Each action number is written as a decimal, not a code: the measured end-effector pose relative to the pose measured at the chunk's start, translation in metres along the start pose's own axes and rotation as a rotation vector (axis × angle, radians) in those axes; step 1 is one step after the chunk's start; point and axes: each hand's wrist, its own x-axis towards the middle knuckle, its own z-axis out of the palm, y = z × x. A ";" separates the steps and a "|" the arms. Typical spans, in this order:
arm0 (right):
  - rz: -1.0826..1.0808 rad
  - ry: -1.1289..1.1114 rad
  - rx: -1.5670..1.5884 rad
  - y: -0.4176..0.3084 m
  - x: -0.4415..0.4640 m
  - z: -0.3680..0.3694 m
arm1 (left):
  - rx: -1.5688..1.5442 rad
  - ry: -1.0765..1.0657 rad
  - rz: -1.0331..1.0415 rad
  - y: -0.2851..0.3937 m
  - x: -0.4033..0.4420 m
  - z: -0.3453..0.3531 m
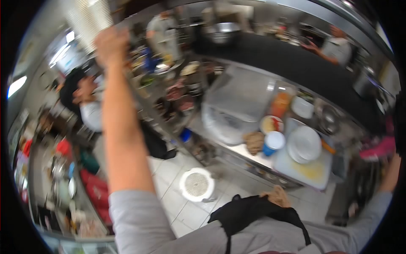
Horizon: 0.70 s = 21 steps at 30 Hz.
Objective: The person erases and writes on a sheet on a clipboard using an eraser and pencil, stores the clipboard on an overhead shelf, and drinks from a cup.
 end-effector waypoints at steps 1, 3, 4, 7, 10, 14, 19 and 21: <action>-0.001 0.004 -0.025 0.010 0.001 -0.001 | -0.025 0.054 0.015 0.003 0.000 0.002; 0.004 0.008 -0.043 0.014 0.005 0.018 | 0.118 -0.105 -0.022 0.010 0.006 -0.011; 0.032 0.005 -0.039 0.015 0.004 0.024 | 0.147 -0.062 -0.033 0.009 0.004 -0.005; 0.198 -0.028 0.003 0.025 -0.001 0.028 | 0.217 -0.100 -0.025 0.000 0.004 0.002; -0.141 -0.015 -0.186 0.046 0.006 0.029 | 0.250 -0.062 -0.016 -0.003 0.003 0.004; -0.208 -0.023 -0.262 0.056 0.009 0.034 | 0.264 -0.067 -0.027 -0.002 0.004 0.004; 0.008 -0.018 -0.027 0.032 0.000 0.029 | 0.262 -0.047 -0.025 -0.005 0.003 0.006; 0.036 0.001 -0.016 0.024 -0.002 0.028 | 0.262 -0.086 -0.035 -0.003 0.003 0.005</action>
